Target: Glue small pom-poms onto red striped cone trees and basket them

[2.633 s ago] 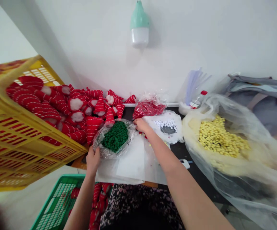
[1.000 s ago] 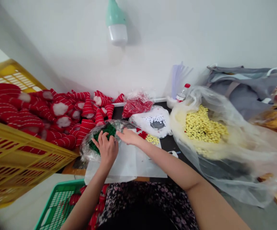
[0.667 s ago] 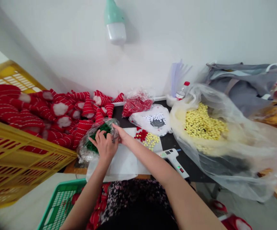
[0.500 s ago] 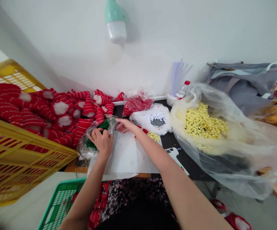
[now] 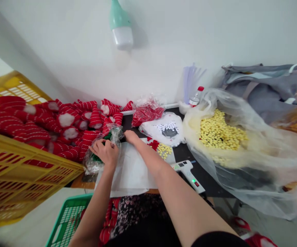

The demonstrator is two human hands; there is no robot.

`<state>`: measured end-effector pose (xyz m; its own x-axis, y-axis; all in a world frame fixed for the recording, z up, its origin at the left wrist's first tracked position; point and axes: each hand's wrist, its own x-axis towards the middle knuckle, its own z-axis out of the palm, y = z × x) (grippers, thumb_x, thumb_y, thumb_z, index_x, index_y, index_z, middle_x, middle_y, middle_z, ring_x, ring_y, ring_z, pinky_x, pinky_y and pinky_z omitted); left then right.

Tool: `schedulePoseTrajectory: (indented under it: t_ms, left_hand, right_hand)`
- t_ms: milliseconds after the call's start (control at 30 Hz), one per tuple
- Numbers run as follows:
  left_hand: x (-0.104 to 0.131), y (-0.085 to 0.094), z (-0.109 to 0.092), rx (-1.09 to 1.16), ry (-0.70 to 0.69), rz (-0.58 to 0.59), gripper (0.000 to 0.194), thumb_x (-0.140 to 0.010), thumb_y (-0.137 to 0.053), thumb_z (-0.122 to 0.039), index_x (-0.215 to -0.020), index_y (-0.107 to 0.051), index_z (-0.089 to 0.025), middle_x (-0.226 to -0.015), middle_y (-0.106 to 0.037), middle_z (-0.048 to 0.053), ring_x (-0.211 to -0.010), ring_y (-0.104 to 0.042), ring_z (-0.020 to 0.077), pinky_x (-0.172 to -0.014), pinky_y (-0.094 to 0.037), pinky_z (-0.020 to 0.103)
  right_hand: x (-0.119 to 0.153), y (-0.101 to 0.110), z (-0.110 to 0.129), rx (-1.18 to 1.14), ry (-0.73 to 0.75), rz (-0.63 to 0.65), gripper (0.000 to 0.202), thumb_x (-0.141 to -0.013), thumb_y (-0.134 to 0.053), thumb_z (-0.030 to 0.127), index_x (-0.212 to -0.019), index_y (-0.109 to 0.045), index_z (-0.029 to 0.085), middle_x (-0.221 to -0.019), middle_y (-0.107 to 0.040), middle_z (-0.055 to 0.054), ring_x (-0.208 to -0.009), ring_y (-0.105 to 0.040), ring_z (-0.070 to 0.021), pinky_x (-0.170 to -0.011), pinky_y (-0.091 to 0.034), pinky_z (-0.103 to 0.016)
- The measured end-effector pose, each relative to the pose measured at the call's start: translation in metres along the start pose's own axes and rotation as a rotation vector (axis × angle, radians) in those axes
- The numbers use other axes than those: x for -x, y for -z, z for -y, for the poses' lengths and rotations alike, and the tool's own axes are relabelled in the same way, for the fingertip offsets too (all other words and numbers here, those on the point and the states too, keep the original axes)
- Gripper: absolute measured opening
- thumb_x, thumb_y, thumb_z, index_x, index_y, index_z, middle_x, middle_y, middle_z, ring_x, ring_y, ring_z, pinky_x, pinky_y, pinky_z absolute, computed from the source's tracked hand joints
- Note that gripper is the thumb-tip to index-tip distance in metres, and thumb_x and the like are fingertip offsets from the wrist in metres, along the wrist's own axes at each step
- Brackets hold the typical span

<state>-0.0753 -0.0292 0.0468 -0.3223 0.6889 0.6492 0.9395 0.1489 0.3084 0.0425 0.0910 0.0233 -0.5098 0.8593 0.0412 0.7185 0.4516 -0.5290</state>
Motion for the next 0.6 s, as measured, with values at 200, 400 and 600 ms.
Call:
schedulePoseTrajectory:
  t_ms: [200,400,600]
  left_hand:
    - [0.002,-0.008,-0.002,0.026,-0.023,0.027,0.010,-0.081,-0.058,-0.015,-0.075,-0.063,-0.021,-0.116,-0.061,0.017,-0.126,-0.049,0.0378,-0.122,-0.019,0.072]
    - [0.006,-0.021,-0.029,0.059,-0.120,0.132,0.015,-0.086,-0.055,-0.012,-0.079,-0.067,-0.020,-0.118,-0.066,0.018,-0.133,-0.051,0.0376,-0.124,-0.014,0.072]
    - [0.009,-0.042,-0.048,0.111,-0.197,0.176,0.025,-0.093,-0.048,-0.011,-0.082,-0.070,-0.018,-0.122,-0.069,0.020,-0.136,-0.053,0.0362,-0.125,-0.015,0.072]
  right_hand:
    - [0.011,0.051,-0.042,0.171,-0.138,0.042,0.033,-0.100,-0.069,0.037,-0.127,-0.067,0.018,-0.131,-0.067,-0.011,-0.115,-0.068,-0.0249,-0.097,-0.058,-0.045]
    - [0.032,0.075,-0.070,0.277,-0.161,0.126,0.031,-0.100,-0.070,0.036,-0.124,-0.068,0.017,-0.128,-0.068,-0.011,-0.113,-0.068,-0.0242,-0.096,-0.059,-0.045]
    - [0.041,0.078,-0.054,0.291,-0.155,0.099,0.023,-0.100,-0.068,0.031,-0.116,-0.071,0.014,-0.123,-0.071,-0.011,-0.112,-0.069,-0.0243,-0.100,-0.056,-0.044]
